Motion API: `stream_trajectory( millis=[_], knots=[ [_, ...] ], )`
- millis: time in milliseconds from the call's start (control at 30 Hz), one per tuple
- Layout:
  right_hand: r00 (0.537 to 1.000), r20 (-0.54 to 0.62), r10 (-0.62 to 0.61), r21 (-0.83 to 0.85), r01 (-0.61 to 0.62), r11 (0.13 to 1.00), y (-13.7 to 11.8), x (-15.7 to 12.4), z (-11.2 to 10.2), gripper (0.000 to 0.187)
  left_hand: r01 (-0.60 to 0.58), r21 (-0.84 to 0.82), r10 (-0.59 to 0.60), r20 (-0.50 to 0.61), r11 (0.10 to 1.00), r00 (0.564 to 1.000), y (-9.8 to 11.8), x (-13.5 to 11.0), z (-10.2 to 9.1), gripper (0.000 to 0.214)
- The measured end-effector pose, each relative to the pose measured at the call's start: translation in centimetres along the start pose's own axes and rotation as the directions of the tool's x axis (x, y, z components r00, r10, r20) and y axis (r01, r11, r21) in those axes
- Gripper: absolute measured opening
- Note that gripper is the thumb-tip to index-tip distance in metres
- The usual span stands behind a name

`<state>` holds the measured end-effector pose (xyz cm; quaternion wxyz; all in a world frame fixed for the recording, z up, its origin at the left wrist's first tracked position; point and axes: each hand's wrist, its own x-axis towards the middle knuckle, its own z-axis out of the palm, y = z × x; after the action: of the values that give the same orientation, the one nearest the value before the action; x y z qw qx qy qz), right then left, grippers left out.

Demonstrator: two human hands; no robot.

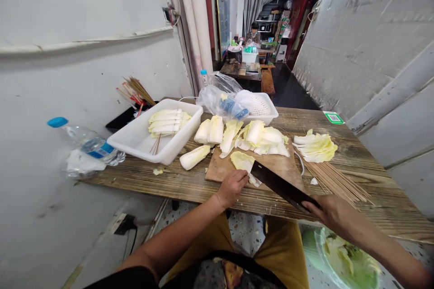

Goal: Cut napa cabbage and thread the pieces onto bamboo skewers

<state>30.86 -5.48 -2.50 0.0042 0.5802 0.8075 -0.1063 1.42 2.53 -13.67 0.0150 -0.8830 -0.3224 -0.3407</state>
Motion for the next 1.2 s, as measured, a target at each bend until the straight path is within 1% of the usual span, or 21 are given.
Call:
stream_trajectory(
  millis=[133,233,367,467,567,633,700,767,800,833,900,967,1033,1100,1133,1200],
  knots=[
    [0.998,0.024,-0.058,-0.055,0.059,0.997,0.3,0.9,-0.7,0.039,0.015,-0.015,-0.015,0.011,1.000,1.000,0.0,0.0,0.0,0.028],
    [0.993,0.040,-0.107,-0.098,0.110,0.989,-0.2,0.6,-0.9,0.031,0.039,-0.052,-0.039,-0.005,0.998,0.999,0.0,0.1,0.0,0.028],
    [0.991,0.042,-0.127,-0.158,0.132,0.979,-1.1,-1.1,-0.7,0.022,0.090,-0.100,-0.096,-0.060,0.991,0.994,0.0,0.3,0.1,0.028],
    [0.993,0.008,-0.120,-0.216,0.119,0.969,-1.4,-2.5,-0.6,0.025,0.083,-0.106,-0.090,-0.068,0.991,0.994,0.0,0.4,0.0,0.025],
    [0.991,-0.024,-0.129,-0.242,0.120,0.963,-1.1,-3.9,-0.4,0.024,0.078,-0.108,-0.086,-0.077,0.991,0.993,0.3,0.4,-0.3,0.024],
    [0.993,-0.024,-0.117,-0.173,0.111,0.979,-0.8,-4.7,-0.2,0.021,0.087,-0.111,-0.097,-0.088,0.990,0.991,0.8,0.3,-0.7,0.023],
    [0.997,-0.047,-0.060,-0.036,0.058,0.998,-0.7,-5.2,0.2,0.020,0.098,-0.113,-0.107,-0.084,0.989,0.991,1.6,0.2,-1.1,0.025],
    [0.996,-0.080,0.029,0.085,-0.022,0.996,-0.9,-5.4,0.7,0.030,0.092,-0.088,-0.096,-0.048,0.992,0.994,2.4,0.1,-1.4,0.039],
    [0.994,-0.090,0.067,0.110,-0.057,0.992,-1.1,-5.2,0.9,0.036,0.088,-0.057,-0.089,-0.027,0.995,0.996,2.8,0.1,-1.4,0.044],
    [0.992,-0.090,0.091,0.117,-0.080,0.990,-1.3,-5.0,1.2,0.040,0.087,-0.017,-0.087,-0.008,0.996,0.996,3.0,0.1,-1.4,0.043],
    [0.991,-0.081,0.106,0.108,-0.097,0.989,-1.8,-4.3,1.5,0.044,0.085,0.053,-0.086,0.009,0.995,0.996,3.3,0.2,-1.1,0.032],
    [0.990,-0.085,0.111,0.094,-0.103,0.990,-2.1,-3.4,1.8,0.043,0.059,0.064,-0.058,-0.013,0.996,0.998,3.2,0.2,-0.8,0.023],
    [0.987,-0.096,0.128,0.076,-0.121,0.990,-2.2,-2.7,2.0,0.042,-0.012,-0.008,0.011,-0.069,1.000,0.998,3.0,0.0,-0.8,0.023],
    [0.983,-0.114,0.147,0.058,-0.141,0.988,-2.1,-2.1,2.1,0.041,-0.093,-0.129,0.075,-0.137,0.987,0.988,2.7,-0.2,-1.2,0.023],
    [0.981,-0.122,0.151,0.053,-0.146,0.988,-2.0,-2.0,2.0,0.039,-0.118,-0.190,0.088,-0.161,0.975,0.983,2.5,-0.4,-1.4,0.023],
    [0.979,-0.135,0.155,0.051,-0.150,0.987,-1.9,-1.8,1.9,0.038,-0.133,-0.279,0.086,-0.173,0.951,0.981,2.2,-0.8,-2.0,0.021]
  ],
)
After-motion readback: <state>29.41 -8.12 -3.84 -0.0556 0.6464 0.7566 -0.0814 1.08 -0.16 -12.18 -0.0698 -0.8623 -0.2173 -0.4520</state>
